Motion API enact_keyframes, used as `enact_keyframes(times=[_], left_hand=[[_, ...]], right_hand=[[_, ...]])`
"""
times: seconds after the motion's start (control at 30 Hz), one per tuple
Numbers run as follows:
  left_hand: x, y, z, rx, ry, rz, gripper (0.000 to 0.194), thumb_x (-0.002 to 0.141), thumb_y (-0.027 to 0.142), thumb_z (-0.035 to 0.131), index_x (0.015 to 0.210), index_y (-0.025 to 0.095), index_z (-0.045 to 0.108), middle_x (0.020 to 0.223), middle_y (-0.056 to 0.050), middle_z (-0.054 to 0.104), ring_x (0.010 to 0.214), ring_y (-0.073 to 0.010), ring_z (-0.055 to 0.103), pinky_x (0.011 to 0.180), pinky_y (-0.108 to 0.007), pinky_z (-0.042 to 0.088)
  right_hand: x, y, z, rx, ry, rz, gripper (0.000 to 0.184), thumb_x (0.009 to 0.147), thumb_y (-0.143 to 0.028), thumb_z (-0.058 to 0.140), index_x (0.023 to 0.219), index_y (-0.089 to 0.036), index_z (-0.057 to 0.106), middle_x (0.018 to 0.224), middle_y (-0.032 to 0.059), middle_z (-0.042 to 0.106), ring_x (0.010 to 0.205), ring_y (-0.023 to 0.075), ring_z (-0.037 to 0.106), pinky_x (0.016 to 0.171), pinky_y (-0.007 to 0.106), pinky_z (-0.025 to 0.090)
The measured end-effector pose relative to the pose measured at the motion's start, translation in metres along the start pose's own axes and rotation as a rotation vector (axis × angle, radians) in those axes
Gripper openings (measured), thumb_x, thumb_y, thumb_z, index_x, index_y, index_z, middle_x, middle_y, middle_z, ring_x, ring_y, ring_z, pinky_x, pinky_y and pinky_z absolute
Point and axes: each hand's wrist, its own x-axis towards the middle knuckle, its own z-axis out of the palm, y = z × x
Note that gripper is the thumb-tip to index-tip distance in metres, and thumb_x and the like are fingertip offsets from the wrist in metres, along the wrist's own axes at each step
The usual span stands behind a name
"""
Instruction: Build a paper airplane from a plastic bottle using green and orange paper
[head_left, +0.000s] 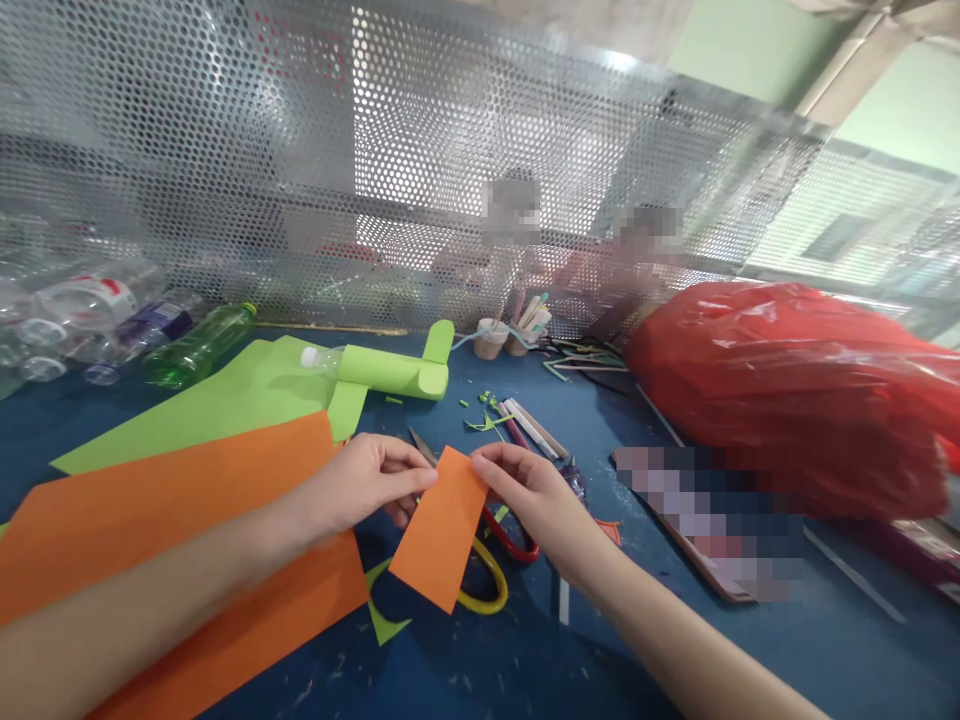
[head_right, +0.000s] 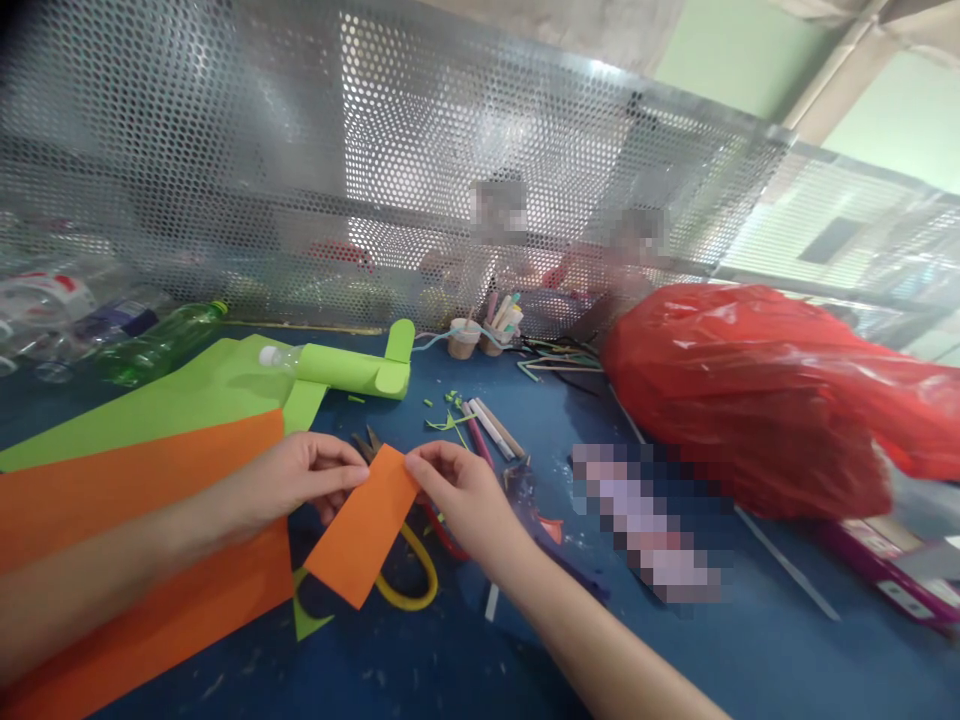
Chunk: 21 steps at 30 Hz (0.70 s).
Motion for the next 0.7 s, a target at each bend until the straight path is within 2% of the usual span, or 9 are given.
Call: enact_keyframes(times=[0.17, 0.3, 0.43, 0.7], left_hand=[[0.0023, -0.0016, -0.0008, -0.003, -0.009, -0.008, 0.019, 0.078, 0.035, 0.066, 0.077, 0.016, 0.068, 0.066, -0.001, 0.070, 0.058, -0.0116, 0.062, 0.054, -0.021, 0.047], [0.0003, 0.0006, 0.0002, -0.021, -0.067, -0.038, 0.025, 0.080, 0.041, 0.062, 0.077, 0.017, 0.067, 0.068, -0.001, 0.070, 0.060, -0.0124, 0.063, 0.056, -0.022, 0.047], [-0.0004, -0.0011, 0.0015, 0.032, -0.128, -0.060, 0.023, 0.075, 0.040, 0.069, 0.081, 0.018, 0.069, 0.076, -0.001, 0.072, 0.067, -0.0126, 0.063, 0.059, -0.021, 0.045], [0.0006, -0.0049, 0.0015, 0.173, -0.137, -0.033, 0.014, 0.074, 0.031, 0.066, 0.076, 0.017, 0.068, 0.060, 0.004, 0.061, 0.053, -0.0091, 0.051, 0.052, -0.020, 0.035]], right_hand=[[-0.0022, -0.0013, 0.0021, 0.009, -0.035, -0.015, 0.028, 0.076, -0.045, 0.067, 0.075, -0.018, 0.058, 0.068, -0.0023, 0.056, 0.063, 0.0116, 0.051, 0.061, 0.024, 0.041], [-0.0017, 0.0001, 0.0017, 0.021, -0.034, -0.026, 0.027, 0.077, -0.044, 0.065, 0.075, -0.018, 0.058, 0.069, -0.0021, 0.056, 0.064, 0.0117, 0.051, 0.062, 0.025, 0.041], [0.0008, 0.0025, -0.0006, 0.018, 0.010, -0.057, 0.026, 0.077, -0.043, 0.065, 0.077, -0.018, 0.059, 0.068, -0.0029, 0.055, 0.063, 0.0117, 0.051, 0.062, 0.025, 0.041], [0.0030, 0.0041, -0.0026, -0.015, 0.041, -0.109, 0.028, 0.077, -0.044, 0.064, 0.083, -0.017, 0.061, 0.074, -0.0004, 0.058, 0.070, 0.0141, 0.053, 0.067, 0.027, 0.042]])
